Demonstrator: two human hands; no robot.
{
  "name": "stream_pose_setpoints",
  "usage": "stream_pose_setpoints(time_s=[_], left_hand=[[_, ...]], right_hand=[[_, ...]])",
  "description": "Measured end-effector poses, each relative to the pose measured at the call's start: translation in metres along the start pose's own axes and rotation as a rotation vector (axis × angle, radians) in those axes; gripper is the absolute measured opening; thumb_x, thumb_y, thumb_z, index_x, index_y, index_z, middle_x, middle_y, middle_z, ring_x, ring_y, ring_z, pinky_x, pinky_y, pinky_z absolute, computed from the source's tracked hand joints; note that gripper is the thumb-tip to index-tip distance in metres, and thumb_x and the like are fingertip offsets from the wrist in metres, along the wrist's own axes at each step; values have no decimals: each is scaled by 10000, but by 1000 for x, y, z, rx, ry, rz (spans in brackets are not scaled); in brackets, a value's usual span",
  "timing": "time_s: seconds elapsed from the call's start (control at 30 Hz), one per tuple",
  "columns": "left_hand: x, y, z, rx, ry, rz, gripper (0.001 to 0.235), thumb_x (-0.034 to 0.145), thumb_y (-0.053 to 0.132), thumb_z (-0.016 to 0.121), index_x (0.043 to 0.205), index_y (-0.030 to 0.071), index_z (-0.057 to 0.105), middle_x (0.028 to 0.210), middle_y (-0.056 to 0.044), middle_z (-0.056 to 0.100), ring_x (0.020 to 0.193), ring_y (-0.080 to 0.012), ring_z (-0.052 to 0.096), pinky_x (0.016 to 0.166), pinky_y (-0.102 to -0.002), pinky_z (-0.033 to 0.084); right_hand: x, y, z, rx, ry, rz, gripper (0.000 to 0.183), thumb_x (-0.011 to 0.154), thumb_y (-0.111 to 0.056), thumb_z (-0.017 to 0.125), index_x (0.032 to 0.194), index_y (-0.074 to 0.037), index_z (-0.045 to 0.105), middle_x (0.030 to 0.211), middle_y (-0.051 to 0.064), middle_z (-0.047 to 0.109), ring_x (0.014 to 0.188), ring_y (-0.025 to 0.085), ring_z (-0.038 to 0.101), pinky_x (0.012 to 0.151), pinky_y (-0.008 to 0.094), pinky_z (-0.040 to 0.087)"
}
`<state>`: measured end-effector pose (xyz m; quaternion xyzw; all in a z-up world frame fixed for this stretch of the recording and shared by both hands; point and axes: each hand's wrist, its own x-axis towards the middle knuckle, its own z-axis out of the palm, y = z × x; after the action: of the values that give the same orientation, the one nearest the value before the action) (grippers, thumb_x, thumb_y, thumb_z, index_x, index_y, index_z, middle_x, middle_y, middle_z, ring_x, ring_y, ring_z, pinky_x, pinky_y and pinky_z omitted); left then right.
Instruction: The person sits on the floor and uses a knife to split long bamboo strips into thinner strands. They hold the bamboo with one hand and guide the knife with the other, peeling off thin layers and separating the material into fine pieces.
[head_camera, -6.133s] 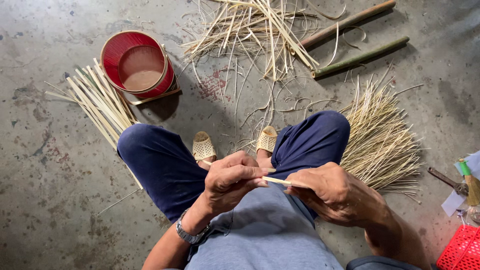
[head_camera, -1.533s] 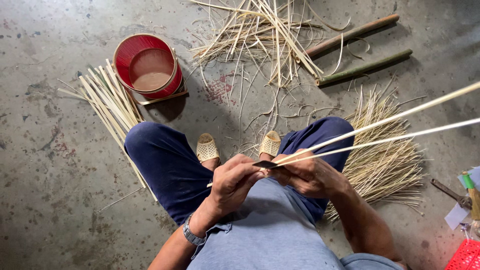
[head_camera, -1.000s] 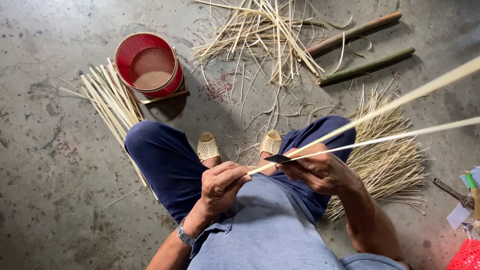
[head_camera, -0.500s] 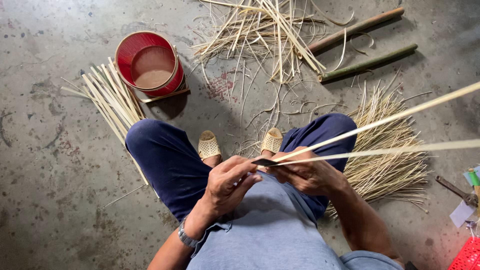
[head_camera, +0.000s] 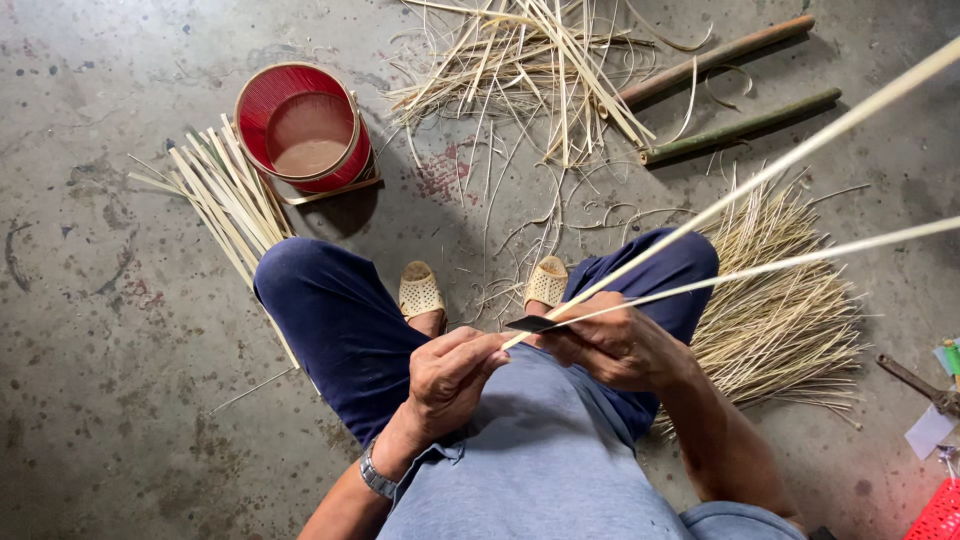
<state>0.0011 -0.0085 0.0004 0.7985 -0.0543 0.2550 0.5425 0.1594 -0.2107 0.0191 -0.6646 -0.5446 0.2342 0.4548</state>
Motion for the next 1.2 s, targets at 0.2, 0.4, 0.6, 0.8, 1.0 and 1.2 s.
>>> stream_pose_setpoints(time_s=[0.2,0.4,0.6,0.8,1.0,1.2], left_hand=[[2,4,4,-1,58,24,180,904,0,772,1076,-1,718,843,-93,700,697,-176,680,595,-283,534],[6,7,2,-23,0,3,136,916,4,778,1024,9,696,774,-80,633,637,-182,613,580,-293,482],[8,13,-7,-156,-140,-149,258,900,44,746,1128,-33,654,894,-121,637,620,-174,602,545,-284,497],[1,6,-9,-15,-38,-49,203,960,-1,699,1162,2,696,779,-78,612,638,-180,580,584,-294,474],[-6,1,-1,17,35,23,207,925,-22,740,1126,-12,688,784,-81,619,633,-181,581,566,-302,469],[-11,-3,6,84,83,101,206,932,-73,718,1116,5,664,830,-89,616,676,-203,605,589,-307,476]], right_hand=[[1,1,7,34,-2,-19,229,960,-52,684,1187,-35,707,782,61,684,634,137,615,580,325,506],[-2,-4,19,116,-56,144,306,931,-4,662,1225,-49,734,755,36,695,655,126,666,612,322,576],[5,3,13,85,-44,117,283,963,-30,646,1240,-37,704,747,62,682,620,148,641,575,327,545],[1,7,3,12,-15,30,216,967,-59,677,1178,-47,721,849,87,740,656,163,673,587,326,554],[6,7,11,85,-24,4,331,973,-64,648,1301,-13,658,798,75,692,625,140,634,579,315,520],[1,9,29,60,-69,108,224,1026,-127,656,1241,-127,719,755,-13,659,665,92,625,589,280,534]])
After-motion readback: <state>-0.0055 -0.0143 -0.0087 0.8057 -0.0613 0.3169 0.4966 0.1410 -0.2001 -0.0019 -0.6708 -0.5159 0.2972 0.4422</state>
